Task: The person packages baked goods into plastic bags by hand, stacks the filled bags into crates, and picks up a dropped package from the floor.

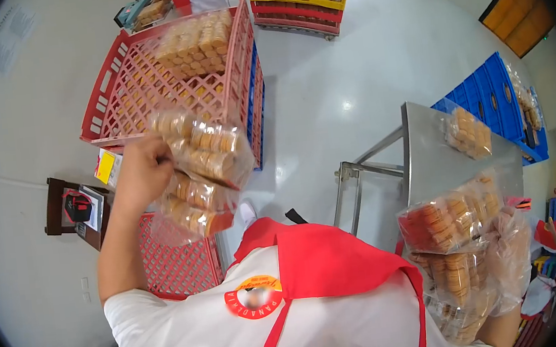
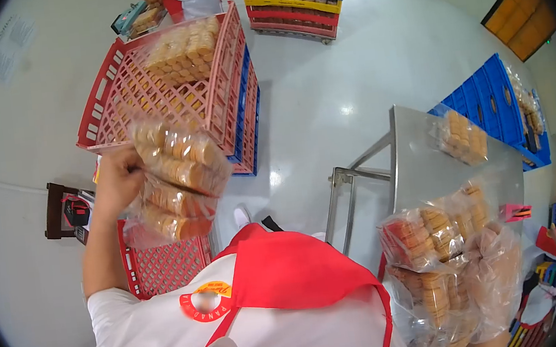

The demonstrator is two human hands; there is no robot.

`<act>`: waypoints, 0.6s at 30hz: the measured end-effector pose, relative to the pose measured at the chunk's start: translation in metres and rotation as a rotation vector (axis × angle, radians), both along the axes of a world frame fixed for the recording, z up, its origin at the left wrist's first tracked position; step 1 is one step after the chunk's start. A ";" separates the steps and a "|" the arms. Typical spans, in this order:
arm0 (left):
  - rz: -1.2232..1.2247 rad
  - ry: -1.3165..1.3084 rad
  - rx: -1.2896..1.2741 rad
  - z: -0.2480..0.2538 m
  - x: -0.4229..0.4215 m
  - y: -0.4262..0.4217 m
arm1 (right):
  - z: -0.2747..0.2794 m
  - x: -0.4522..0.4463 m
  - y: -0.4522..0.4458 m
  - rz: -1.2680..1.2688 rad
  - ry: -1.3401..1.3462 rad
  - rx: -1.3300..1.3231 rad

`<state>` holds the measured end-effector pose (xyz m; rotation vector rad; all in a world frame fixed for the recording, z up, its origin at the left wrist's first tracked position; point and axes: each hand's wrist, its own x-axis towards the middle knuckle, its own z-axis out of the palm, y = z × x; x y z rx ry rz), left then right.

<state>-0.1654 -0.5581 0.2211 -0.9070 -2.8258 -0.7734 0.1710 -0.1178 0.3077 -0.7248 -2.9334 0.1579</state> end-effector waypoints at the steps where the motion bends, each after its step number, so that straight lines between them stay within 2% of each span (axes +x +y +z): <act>1: 0.044 -0.029 -0.011 -0.010 -0.003 -0.021 | 0.002 -0.017 -0.017 0.076 0.046 0.103; 2: 0.088 -0.058 -0.024 -0.016 -0.007 -0.040 | 0.004 -0.035 -0.032 0.153 0.091 0.205; 5: 0.156 -0.150 -0.036 -0.018 -0.027 -0.093 | -0.002 -0.092 -0.064 0.225 0.109 0.190; 10: 0.120 -0.089 -0.058 -0.010 -0.077 -0.159 | 0.004 -0.215 -0.133 0.409 0.079 0.194; 12: 0.107 -0.046 -0.089 -0.007 -0.102 -0.172 | -0.001 -0.266 -0.154 0.488 0.042 0.102; 14: 0.106 0.012 -0.127 -0.006 -0.128 -0.181 | 0.000 -0.316 -0.191 0.580 0.054 0.155; 16: 0.123 0.042 -0.114 -0.007 -0.156 -0.189 | -0.018 -0.363 -0.212 0.560 0.040 0.222; 17: 0.132 0.060 -0.105 -0.008 -0.170 -0.191 | -0.033 -0.385 -0.216 0.741 0.254 0.379; 18: 0.143 0.065 -0.100 -0.008 -0.184 -0.193 | -0.046 -0.410 -0.220 0.817 0.319 0.372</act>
